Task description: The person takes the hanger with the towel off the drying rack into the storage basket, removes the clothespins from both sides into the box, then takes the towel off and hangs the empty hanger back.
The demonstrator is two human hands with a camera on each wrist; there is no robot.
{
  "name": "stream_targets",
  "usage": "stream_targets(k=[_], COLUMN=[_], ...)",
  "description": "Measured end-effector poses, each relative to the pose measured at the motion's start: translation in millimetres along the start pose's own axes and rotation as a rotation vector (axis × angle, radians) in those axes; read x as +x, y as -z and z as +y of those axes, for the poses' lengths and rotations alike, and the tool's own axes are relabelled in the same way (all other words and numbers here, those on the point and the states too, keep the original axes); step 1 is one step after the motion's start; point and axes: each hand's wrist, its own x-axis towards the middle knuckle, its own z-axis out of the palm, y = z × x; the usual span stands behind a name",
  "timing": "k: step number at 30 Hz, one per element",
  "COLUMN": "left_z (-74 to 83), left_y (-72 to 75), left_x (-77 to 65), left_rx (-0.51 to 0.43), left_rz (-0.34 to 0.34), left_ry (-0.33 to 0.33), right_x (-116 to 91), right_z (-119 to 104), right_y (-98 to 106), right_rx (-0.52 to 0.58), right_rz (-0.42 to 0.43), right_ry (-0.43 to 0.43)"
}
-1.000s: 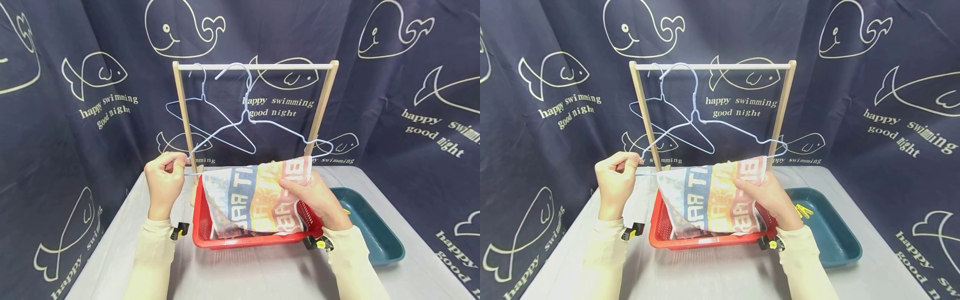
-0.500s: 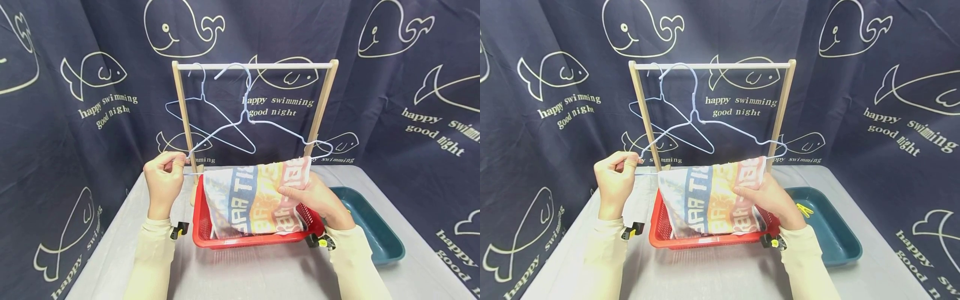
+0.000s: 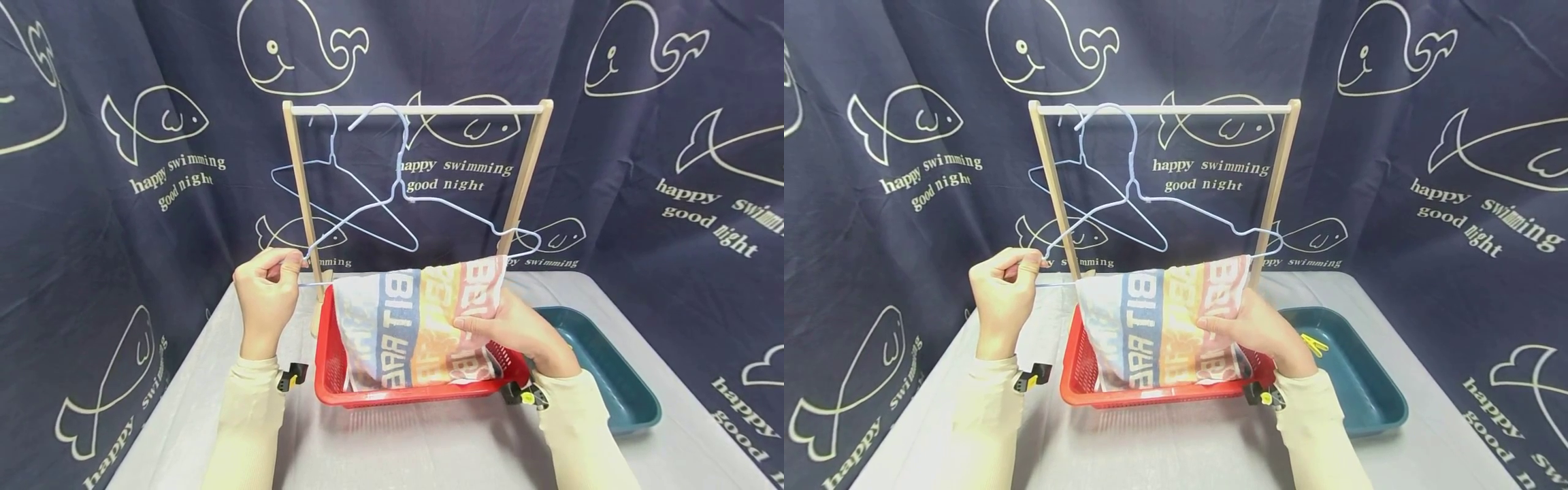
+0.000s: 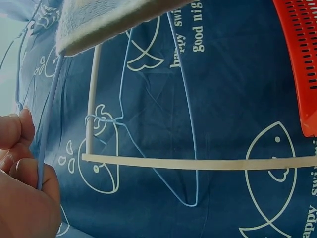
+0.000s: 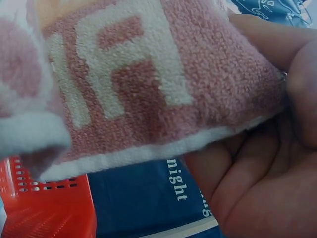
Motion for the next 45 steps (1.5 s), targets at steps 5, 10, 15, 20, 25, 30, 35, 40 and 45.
stream_targets(k=[5, 10, 15, 20, 25, 30, 35, 40, 45], left_z=[2.9, 7.5, 7.6, 3.1, 2.8, 5.4, 20.0, 31.2, 14.8], left_y=[-0.8, -1.8, -1.9, -1.9, -1.7, -1.4, -1.3, -0.7, -1.4], left_x=[-0.3, 0.5, 0.9, 1.8, 3.6, 3.3, 1.3, 0.5, 0.0], left_rx=[0.009, 0.01, 0.017, 0.017, 0.008, 0.014, 0.021, 0.019, 0.042], left_rz=[0.008, 0.008, 0.001, 0.006, -0.001, -0.001, 0.001, 0.001, 0.008], left_ry=[0.002, 0.009, 0.013, 0.011, 0.01, 0.012, 0.007, 0.004, 0.008], right_x=[-0.8, 0.7, 0.2, 0.4, 0.6, -0.3, -1.4, -1.1, -0.7], right_z=[1.1, 1.8, 3.3, 3.7, 3.8, 5.1, 7.2, 7.7, 7.2], right_y=[1.9, 3.0, 3.5, 4.0, 4.3, 2.7, 0.9, 0.2, -1.5], right_rx=[-0.053, -0.071, -0.088, -0.118, -0.151, -0.217, -0.266, -0.311, -0.32], right_rz=[-0.006, -0.02, -0.036, -0.061, -0.077, -0.089, -0.098, -0.104, -0.137], right_ry=[0.017, 0.027, 0.017, 0.056, 0.089, 0.104, 0.086, 0.098, 0.119])
